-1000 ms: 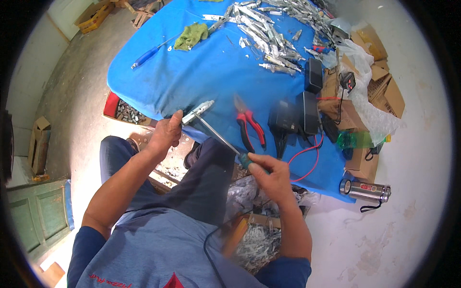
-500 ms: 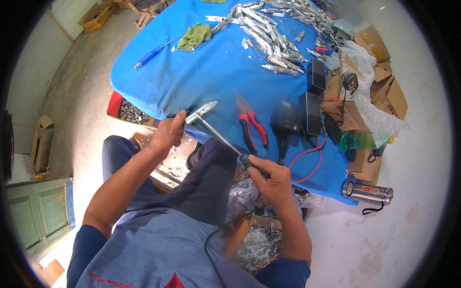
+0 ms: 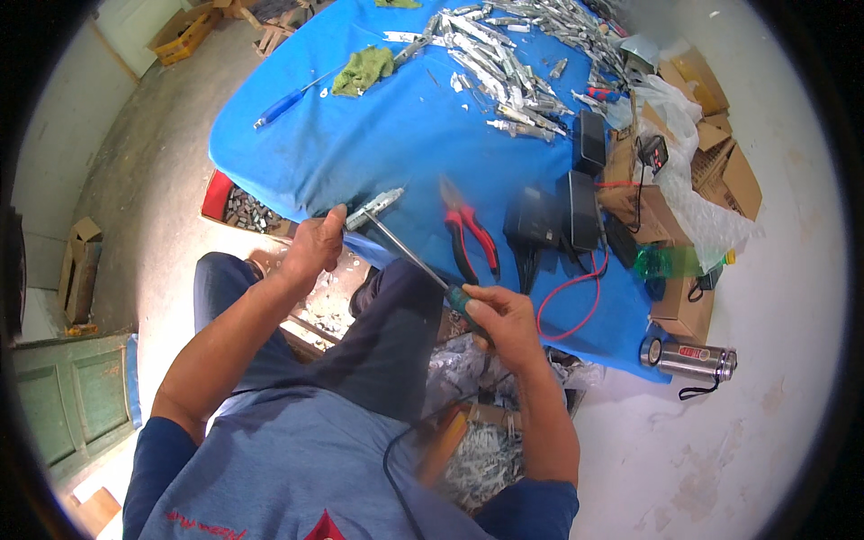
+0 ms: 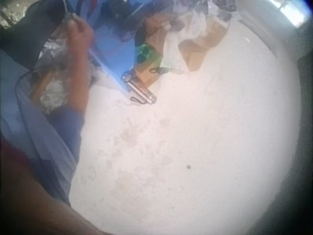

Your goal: The person uses a screwdriver to pry and manipulate a metal assembly while holding it by hand over a table.

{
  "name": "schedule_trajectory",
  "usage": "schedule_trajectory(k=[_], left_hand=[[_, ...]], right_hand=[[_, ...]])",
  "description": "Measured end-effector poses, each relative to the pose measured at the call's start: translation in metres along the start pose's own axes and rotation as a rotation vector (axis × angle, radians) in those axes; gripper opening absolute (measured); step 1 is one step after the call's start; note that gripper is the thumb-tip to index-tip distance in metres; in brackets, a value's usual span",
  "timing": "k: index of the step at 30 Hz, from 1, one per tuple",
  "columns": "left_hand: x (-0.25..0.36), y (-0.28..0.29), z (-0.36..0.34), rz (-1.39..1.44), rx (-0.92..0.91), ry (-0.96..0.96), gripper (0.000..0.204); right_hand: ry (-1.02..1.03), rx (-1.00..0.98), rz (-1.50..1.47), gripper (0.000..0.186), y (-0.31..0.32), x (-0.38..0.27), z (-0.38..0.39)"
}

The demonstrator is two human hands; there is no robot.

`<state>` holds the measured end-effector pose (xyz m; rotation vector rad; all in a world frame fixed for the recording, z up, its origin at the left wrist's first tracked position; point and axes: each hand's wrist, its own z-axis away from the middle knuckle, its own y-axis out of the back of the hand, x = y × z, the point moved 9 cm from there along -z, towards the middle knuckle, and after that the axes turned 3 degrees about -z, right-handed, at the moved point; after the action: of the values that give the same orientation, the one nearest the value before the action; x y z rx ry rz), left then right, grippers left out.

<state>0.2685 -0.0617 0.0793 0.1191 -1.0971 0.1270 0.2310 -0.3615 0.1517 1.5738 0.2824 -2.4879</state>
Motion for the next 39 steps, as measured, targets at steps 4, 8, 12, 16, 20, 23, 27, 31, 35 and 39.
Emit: schedule_trajectory(k=[4,8,12,16,20,23,27,31,35,39], left_hand=[[0.003,0.001,0.003,0.065,-0.026,-0.001,0.054],[-0.006,0.002,-0.006,0.09,-0.076,0.016,0.057],[-0.01,-0.004,-0.006,0.119,-0.053,0.023,0.054],[-0.005,-0.008,0.002,0.224,-0.093,0.054,0.054],[-0.005,-0.008,0.001,0.218,-0.11,0.095,0.054],[-0.006,-0.007,0.0,0.211,-0.096,0.068,0.053],[-0.005,-0.007,0.001,0.222,-0.099,0.062,0.052],[-0.005,-0.008,0.0,0.226,-0.114,0.084,0.051],[-0.007,-0.006,0.0,0.212,-0.102,0.096,0.05],[-0.004,-0.007,0.003,0.221,-0.102,0.109,0.05]], right_hand=[[-0.128,-0.034,-0.165,0.032,0.0,0.014,-0.008],[-0.143,-0.013,-0.217,0.033,-0.009,0.022,0.0],[0.092,0.072,-0.014,0.031,-0.02,0.012,0.019],[0.308,0.134,0.293,0.03,-0.021,-0.017,0.027],[0.374,0.158,0.504,0.029,-0.02,-0.043,0.034],[0.422,0.149,0.567,0.028,-0.021,-0.052,0.035],[0.425,0.124,0.639,0.028,-0.024,-0.056,0.033],[0.457,0.114,0.666,0.028,-0.028,-0.062,0.033],[0.534,0.11,0.705,0.027,-0.032,-0.065,0.035],[0.459,0.105,0.68,0.026,-0.03,-0.061,0.031]])
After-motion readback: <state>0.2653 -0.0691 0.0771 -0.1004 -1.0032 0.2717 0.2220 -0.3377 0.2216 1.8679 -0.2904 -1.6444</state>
